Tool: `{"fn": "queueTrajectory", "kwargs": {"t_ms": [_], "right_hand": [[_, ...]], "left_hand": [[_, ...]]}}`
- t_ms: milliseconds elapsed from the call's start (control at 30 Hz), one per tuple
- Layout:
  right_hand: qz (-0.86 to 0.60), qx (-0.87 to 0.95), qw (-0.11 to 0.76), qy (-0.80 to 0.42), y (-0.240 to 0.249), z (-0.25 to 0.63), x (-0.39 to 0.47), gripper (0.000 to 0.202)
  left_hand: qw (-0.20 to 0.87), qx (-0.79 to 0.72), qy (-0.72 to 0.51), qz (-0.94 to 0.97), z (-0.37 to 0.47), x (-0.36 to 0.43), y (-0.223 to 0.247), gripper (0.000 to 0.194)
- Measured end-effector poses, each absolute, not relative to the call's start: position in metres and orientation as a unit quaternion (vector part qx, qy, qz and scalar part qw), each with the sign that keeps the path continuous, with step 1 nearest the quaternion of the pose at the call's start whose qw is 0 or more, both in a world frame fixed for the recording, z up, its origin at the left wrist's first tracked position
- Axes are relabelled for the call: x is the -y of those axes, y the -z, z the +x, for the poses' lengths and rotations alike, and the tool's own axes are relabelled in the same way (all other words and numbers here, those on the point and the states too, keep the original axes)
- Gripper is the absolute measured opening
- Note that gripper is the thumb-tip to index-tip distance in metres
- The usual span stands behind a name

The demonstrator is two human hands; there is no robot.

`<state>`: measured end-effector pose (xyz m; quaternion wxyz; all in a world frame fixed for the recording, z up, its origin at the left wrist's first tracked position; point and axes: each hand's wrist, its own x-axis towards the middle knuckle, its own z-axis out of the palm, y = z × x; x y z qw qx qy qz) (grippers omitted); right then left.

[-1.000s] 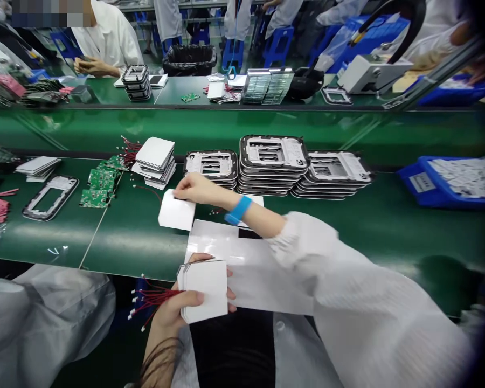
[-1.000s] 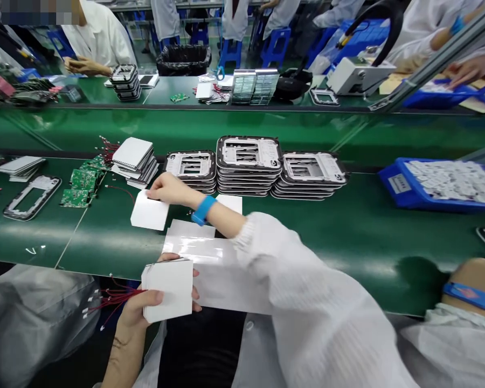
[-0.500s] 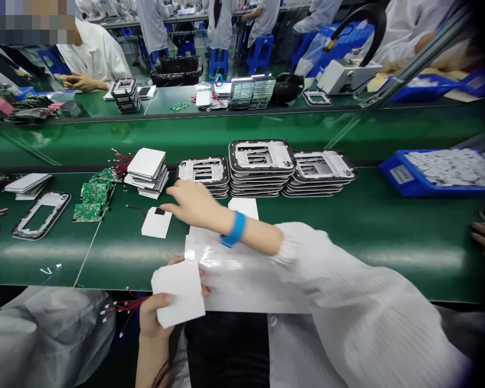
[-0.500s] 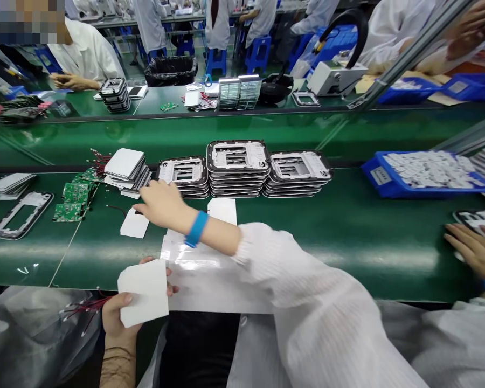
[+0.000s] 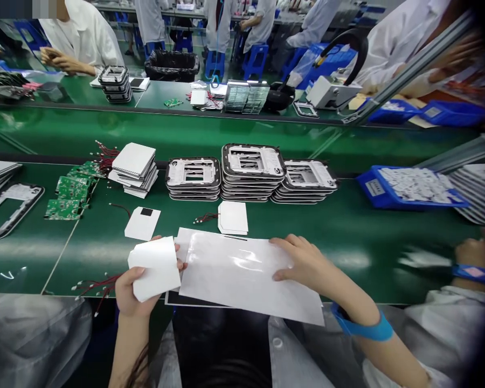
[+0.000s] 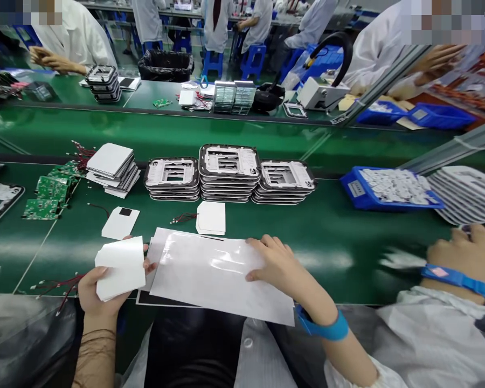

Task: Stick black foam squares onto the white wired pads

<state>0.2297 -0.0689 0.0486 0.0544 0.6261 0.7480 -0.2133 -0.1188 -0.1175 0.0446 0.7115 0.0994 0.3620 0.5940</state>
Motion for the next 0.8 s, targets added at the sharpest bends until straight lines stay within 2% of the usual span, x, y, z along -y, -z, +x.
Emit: {"fn": "queueTrajectory", "kwargs": {"t_ms": [100, 133, 267, 400, 467, 567, 667, 800], "right_hand": [[0.613, -0.755, 0.012, 0.233, -0.065, 0.233, 0.059, 0.022], [0.600, -0.763, -0.003, 0.242, -0.071, 0.234, 0.057, 0.017], [0.560, -0.782, -0.063, 0.267, -0.095, 0.242, 0.053, 0.028], [0.557, -0.766, -0.129, 0.293, -0.108, 0.257, 0.052, 0.027], [0.571, -0.732, -0.197, 0.316, -0.109, 0.268, 0.050, 0.021], [0.607, -0.621, -0.372, 0.329, -0.104, 0.286, 0.045, 0.021], [0.616, -0.516, -0.521, 0.287, -0.093, 0.303, 0.037, 0.030], [0.579, -0.437, -0.646, 0.237, -0.084, 0.308, 0.022, 0.045]], "left_hand": [[0.721, -0.365, -0.576, 0.124, -0.117, 0.110, -0.050, 0.066], [0.722, -0.364, -0.573, 0.132, -0.118, 0.107, -0.052, 0.065], [0.717, -0.356, -0.578, 0.161, -0.124, 0.093, -0.068, 0.065], [0.714, -0.326, -0.593, 0.183, -0.126, 0.077, -0.088, 0.065], [0.717, -0.300, -0.599, 0.191, -0.125, 0.070, -0.096, 0.063], [0.717, -0.268, -0.610, 0.206, -0.120, 0.058, -0.105, 0.060], [0.737, -0.248, -0.586, 0.227, -0.109, 0.043, -0.112, 0.062], [0.810, -0.225, -0.493, 0.224, -0.077, 0.019, -0.107, 0.056]]}}
